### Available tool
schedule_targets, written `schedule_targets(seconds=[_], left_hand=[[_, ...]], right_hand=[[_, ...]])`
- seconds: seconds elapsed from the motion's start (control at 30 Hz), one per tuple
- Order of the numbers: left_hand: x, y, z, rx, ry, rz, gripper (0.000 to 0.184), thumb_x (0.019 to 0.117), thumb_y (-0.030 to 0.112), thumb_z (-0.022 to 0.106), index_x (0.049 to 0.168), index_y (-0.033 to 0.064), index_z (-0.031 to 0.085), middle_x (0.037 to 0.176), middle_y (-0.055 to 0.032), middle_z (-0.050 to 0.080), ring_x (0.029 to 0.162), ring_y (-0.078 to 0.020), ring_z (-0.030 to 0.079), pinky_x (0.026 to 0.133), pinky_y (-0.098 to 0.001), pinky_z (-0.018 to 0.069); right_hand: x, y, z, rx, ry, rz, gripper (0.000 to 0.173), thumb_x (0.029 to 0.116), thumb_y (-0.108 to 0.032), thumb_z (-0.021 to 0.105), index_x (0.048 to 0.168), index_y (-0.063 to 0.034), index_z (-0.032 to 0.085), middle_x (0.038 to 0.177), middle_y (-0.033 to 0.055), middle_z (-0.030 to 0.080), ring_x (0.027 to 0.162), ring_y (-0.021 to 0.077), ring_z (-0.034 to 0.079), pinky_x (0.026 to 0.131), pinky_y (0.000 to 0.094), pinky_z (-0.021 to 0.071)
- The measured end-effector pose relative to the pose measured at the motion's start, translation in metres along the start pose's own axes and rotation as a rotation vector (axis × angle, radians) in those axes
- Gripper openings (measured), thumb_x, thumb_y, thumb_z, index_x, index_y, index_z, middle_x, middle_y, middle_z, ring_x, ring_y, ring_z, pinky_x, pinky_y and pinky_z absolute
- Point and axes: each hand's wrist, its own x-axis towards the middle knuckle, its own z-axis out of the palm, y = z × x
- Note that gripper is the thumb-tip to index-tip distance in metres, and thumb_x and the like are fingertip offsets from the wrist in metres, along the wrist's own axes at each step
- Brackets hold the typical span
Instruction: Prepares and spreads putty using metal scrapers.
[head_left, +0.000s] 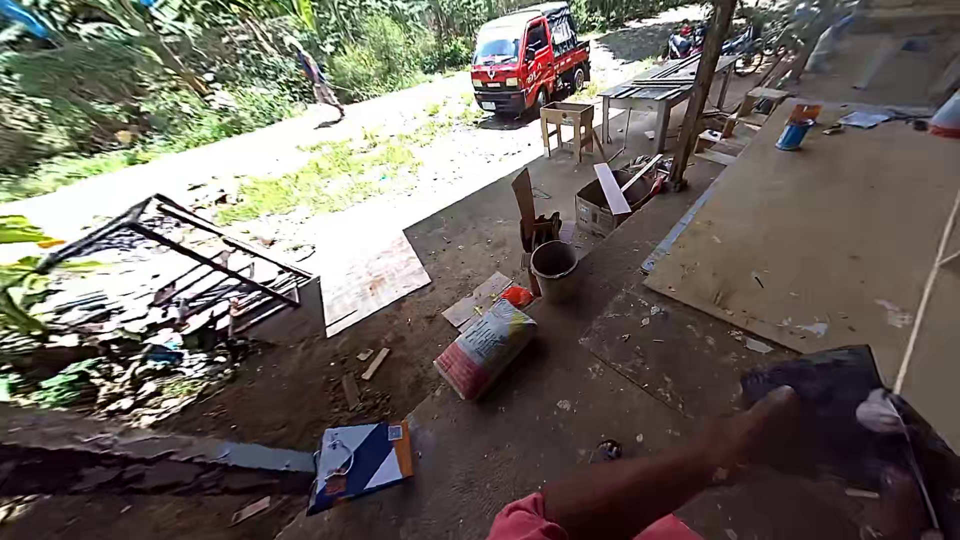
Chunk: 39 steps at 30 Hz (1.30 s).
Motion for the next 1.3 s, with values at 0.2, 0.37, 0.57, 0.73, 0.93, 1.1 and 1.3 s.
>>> schedule_targets(seconds=[0.2,0.37,0.57,0.73,0.93,1.1,1.3], left_hand=[[0.007,0.007,-0.014,-0.019,0.128,-0.059,0.022,0.1055,0.018,0.048,0.113,0.0022,0.061,0.093,-0.0066,0.074,0.086,-0.0166,0.074,0.083,-0.0394,0.0622],[0.013,0.023,-0.052,0.064,0.057,-0.097,0.023,0.1052,0.018,0.049,0.112,0.0006,0.063,0.093,-0.0078,0.074,0.086,-0.0173,0.074,0.084,-0.0401,0.0619],[0.001,0.091,-0.099,-0.021,0.055,-0.275,0.021,0.1064,0.013,0.044,0.116,0.0009,0.058,0.093,-0.0100,0.075,0.085,-0.0189,0.074,0.081,-0.0386,0.0630],[-0.007,0.120,-0.137,-0.161,-0.038,-0.472,0.021,0.1049,0.016,0.046,0.114,0.0035,0.060,0.094,-0.0123,0.076,0.084,-0.0211,0.075,0.079,-0.0390,0.0636],[-0.019,0.130,-0.162,-0.283,-0.106,-0.464,0.021,0.0959,0.024,0.068,0.107,0.0063,0.069,0.094,-0.0141,0.076,0.084,-0.0223,0.076,0.079,-0.0396,0.0634],[-0.029,0.118,-0.179,-0.222,0.075,-0.381,0.024,0.0954,0.024,0.066,0.111,0.0058,0.066,0.093,-0.0137,0.076,0.084,-0.0230,0.076,0.079,-0.0414,0.0631],[-0.027,0.134,-0.161,-0.061,0.354,-0.119,0.024,0.1080,0.013,0.041,0.113,0.0049,0.063,0.092,-0.0090,0.076,0.084,-0.0186,0.075,0.079,-0.0387,0.0634]], right_hand=[[0.008,-0.012,0.020,-0.137,0.037,0.111,0.039,0.1094,-0.026,0.046,0.129,0.0038,0.063,0.116,0.0174,0.072,0.106,0.0112,0.070,0.094,0.0231,0.0552],[0.020,-0.030,0.025,-0.197,-0.220,0.231,0.044,0.1080,-0.032,0.043,0.110,0.0016,0.071,0.082,0.0116,0.071,0.071,0.0128,0.068,0.067,0.0259,0.0567],[0.060,-0.029,0.023,0.590,0.007,0.764,0.018,0.0910,-0.019,0.071,0.108,-0.0129,0.071,0.096,-0.0038,0.076,0.087,0.0076,0.073,0.079,0.0317,0.0645],[0.110,-0.056,0.061,0.997,-0.179,0.813,0.026,0.0786,-0.011,0.081,0.102,-0.0201,0.073,0.091,-0.0020,0.078,0.080,0.0084,0.075,0.073,0.0286,0.0646],[0.119,-0.022,0.102,1.196,-0.667,0.830,0.021,0.0875,-0.017,0.076,0.108,-0.0183,0.073,0.098,0.0014,0.077,0.085,0.0114,0.074,0.076,0.0320,0.0638],[0.106,0.017,0.101,0.417,-1.064,0.929,0.034,0.0897,-0.013,0.074,0.120,-0.0006,0.064,0.100,0.0179,0.071,0.085,0.0284,0.071,0.077,0.0468,0.0601],[0.066,0.035,0.099,-0.006,-0.903,1.043,0.046,0.1034,-0.030,0.062,0.141,-0.0043,0.058,0.130,0.0243,0.064,0.121,0.0376,0.063,0.106,0.0566,0.0463]])
